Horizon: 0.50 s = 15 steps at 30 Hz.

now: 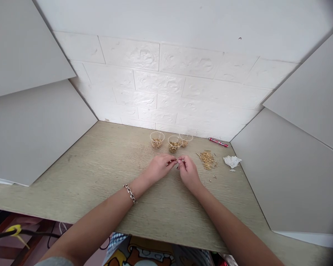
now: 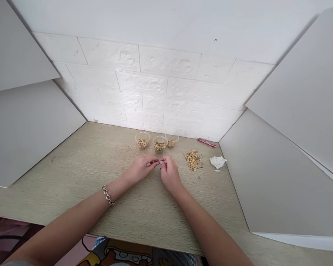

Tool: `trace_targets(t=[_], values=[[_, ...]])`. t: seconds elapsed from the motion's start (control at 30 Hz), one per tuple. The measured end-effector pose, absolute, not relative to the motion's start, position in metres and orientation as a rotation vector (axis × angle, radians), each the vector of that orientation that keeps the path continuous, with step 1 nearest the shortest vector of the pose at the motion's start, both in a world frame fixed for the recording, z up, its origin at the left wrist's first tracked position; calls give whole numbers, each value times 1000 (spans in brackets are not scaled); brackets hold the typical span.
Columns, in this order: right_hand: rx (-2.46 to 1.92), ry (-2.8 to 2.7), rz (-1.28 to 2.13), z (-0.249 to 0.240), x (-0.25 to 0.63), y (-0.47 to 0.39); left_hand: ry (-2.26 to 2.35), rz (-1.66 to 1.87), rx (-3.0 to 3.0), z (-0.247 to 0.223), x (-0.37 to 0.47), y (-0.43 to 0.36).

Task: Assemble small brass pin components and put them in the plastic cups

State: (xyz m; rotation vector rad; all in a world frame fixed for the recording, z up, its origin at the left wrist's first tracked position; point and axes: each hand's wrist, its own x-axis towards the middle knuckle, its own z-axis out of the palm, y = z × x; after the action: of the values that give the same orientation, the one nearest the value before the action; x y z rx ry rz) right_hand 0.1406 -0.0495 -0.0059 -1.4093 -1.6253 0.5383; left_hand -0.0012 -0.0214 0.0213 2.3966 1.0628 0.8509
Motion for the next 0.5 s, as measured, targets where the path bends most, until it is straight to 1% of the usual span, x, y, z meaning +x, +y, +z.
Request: trace_targets(t=[0.2,0.5], values=[[-1409,-1557,583,-3,143,-48,1074,867,2271,21,1,-21],[-1359,-1653,384,6,148,-48,1107,881,2280,20,1,-21]])
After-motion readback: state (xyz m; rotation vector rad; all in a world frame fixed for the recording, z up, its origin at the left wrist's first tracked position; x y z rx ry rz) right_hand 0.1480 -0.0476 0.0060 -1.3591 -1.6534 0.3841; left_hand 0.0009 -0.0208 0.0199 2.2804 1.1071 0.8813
